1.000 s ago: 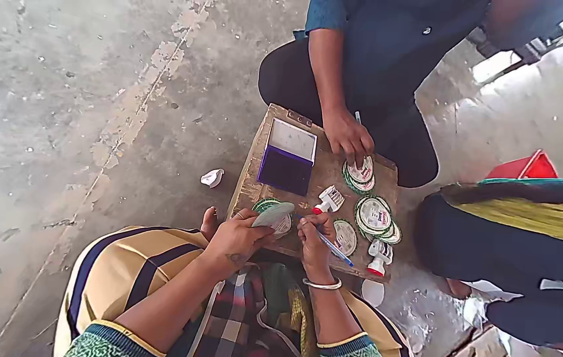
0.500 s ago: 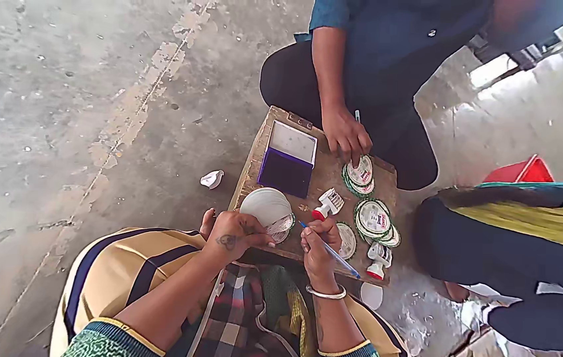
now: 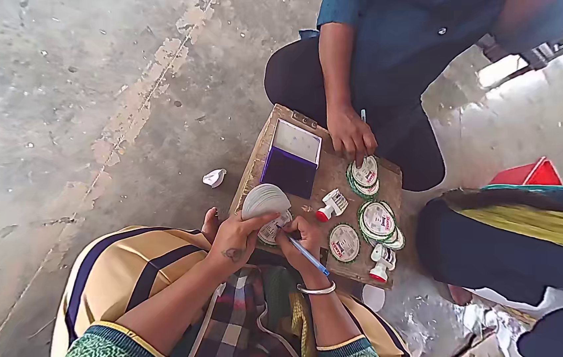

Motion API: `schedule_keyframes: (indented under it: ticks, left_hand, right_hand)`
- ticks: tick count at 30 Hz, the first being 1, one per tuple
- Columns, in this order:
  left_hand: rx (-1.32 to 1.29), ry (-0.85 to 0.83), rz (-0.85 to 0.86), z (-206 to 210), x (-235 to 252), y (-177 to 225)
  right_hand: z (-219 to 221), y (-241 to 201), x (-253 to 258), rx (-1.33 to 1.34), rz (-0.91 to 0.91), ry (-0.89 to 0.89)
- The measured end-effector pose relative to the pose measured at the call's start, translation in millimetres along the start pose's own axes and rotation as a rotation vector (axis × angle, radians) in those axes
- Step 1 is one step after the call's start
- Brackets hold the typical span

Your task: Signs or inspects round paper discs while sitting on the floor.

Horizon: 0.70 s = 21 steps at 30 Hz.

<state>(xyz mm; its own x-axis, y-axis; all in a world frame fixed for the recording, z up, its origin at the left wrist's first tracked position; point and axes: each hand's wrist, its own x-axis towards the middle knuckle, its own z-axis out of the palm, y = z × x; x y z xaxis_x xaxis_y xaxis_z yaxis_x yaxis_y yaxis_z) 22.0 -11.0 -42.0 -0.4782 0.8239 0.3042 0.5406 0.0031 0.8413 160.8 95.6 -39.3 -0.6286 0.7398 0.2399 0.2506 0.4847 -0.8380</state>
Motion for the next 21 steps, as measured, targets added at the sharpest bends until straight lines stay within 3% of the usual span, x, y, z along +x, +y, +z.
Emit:
schedule_keyframes:
  ticks: [5,21]
  left_hand:
    - [-0.020,-0.016,-0.107,0.0,-0.7,4.4]
    - [-0.022,-0.073,-0.149,-3.7,1.3,6.7]
  right_hand:
    - [2.8,-1.1,0.6,0.007,0.015,0.034]
    - [0.3,-5.5,2.2,-0.010,0.057,-0.022]
